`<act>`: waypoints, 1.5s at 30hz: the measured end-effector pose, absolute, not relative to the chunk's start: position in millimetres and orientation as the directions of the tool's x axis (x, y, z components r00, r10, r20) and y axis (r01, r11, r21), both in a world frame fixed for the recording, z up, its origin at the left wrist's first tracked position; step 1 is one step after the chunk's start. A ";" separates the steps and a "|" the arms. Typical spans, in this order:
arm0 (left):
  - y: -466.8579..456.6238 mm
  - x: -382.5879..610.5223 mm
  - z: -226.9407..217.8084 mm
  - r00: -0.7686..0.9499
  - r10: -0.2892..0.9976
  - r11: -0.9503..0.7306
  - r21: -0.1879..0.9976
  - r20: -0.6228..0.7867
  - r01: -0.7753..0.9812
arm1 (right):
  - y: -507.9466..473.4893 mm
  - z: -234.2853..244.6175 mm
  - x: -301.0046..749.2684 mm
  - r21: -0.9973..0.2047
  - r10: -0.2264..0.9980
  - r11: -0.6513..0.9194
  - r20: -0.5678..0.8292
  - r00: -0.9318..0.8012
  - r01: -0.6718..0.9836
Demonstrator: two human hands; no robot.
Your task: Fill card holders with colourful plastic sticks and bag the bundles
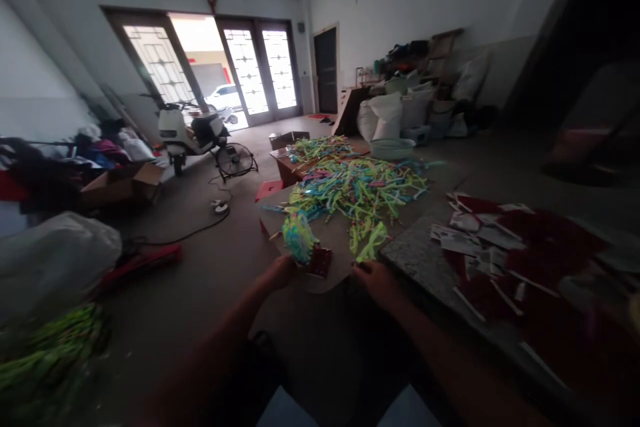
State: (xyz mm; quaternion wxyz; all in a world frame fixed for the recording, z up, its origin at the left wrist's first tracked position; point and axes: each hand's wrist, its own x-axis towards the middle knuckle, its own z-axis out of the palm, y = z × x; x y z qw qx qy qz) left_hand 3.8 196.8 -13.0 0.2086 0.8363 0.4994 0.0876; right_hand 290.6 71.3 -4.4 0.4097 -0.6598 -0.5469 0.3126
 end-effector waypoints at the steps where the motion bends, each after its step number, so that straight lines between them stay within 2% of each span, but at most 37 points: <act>1: 195.4 2.9 -12.2 0.479 0.876 -0.407 0.446 -0.057 0.797 | 86.4 -4.3 285.8 -0.876 0.984 -0.060 0.031 0.178 0.479; 4: 190.0 3.7 -15.2 0.472 0.880 -0.393 0.487 -0.047 0.780 | 125.4 -5.3 268.9 -0.874 0.994 -0.063 -0.009 0.113 0.482; 10: 183.2 7.0 -28.7 0.442 0.896 -0.355 0.549 -0.030 0.756 | 172.3 -24.3 246.1 -0.815 0.999 0.024 0.046 0.022 0.579; 16: 182.6 6.0 -40.2 0.496 0.868 -0.410 0.616 0.037 0.673 | 184.7 -47.5 244.6 -0.718 0.996 0.024 0.079 0.047 0.695; 22: 186.9 11.0 -32.2 0.536 0.844 -0.473 0.504 0.023 0.722 | 185.9 -48.3 244.3 -0.556 0.992 0.044 0.122 0.029 0.830; 26: 186.0 17.3 -24.5 0.543 0.840 -0.480 0.479 0.009 0.735 | 184.9 -41.6 239.8 -0.461 0.989 0.085 0.146 -0.019 0.883; 31: 183.7 19.4 -21.6 0.543 0.840 -0.488 0.450 0.008 0.748 | 183.8 -38.4 230.5 -0.371 0.988 0.050 0.157 0.009 0.927; 40: 186.0 19.7 -19.9 0.541 0.841 -0.485 0.420 -0.016 0.767 | 183.6 -34.8 220.7 -0.382 0.988 0.019 0.149 0.041 0.924; 45: 187.4 20.6 -21.0 0.530 0.848 -0.476 0.404 -0.025 0.781 | 186.4 -36.9 228.9 -0.461 0.985 0.065 0.170 0.016 0.885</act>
